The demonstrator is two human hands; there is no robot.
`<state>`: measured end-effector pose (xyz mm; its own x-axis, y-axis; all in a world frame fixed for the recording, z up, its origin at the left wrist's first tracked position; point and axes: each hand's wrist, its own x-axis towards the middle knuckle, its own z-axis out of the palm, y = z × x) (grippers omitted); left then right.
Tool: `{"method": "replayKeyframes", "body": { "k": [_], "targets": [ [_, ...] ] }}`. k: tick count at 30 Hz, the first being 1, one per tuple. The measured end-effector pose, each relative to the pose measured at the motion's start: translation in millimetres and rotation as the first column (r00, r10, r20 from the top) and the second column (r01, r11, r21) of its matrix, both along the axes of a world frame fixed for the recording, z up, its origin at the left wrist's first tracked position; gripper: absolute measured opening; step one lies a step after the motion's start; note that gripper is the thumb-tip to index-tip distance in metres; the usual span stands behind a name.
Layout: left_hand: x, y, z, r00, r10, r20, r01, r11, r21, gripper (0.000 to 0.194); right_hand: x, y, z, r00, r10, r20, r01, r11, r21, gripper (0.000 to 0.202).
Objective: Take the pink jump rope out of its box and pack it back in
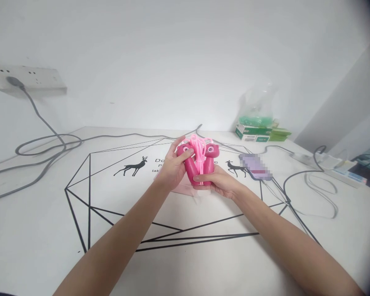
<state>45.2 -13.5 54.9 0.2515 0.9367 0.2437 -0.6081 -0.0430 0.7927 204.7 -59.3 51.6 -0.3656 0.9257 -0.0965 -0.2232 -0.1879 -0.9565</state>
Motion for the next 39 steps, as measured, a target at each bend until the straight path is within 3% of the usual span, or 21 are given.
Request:
{"method": "replayKeyframes", "body": {
  "k": [7,14,21,27,32,39],
  "targets": [
    [5,-1,-2.5,0.988,0.155,0.019,-0.155,0.988,-0.012,0.050,6,0,1.0,0.986,0.143,-0.081,-0.147,0.988,-0.047,0.043],
    [2,1,0.6,0.988,0.138,0.062,-0.139,0.990,0.011,0.052,21,4,-1.7,0.948,0.261,-0.181,-0.275,0.960,-0.055,0.047],
    [0,1,3.2,0.988,0.133,0.077,-0.135,0.991,0.017,0.054,26,5,-1.9,0.935,0.324,-0.145,-0.337,0.939,-0.071,0.046],
    [0,3,-2.0,0.990,0.132,0.058,-0.133,0.991,0.019,0.055,19,4,2.9,0.945,0.310,-0.102,-0.318,0.945,-0.080,0.048],
    [7,-5,-6.2,0.965,0.262,-0.010,-0.261,0.965,0.007,0.053,5,-4,7.0,0.983,0.180,-0.037,-0.183,0.981,-0.070,0.046],
    [18,-21,-5.1,0.890,0.444,-0.104,-0.439,0.896,0.065,0.045,-11,-9,3.5,0.993,0.107,-0.045,-0.109,0.993,-0.039,0.049]
  ]
}}
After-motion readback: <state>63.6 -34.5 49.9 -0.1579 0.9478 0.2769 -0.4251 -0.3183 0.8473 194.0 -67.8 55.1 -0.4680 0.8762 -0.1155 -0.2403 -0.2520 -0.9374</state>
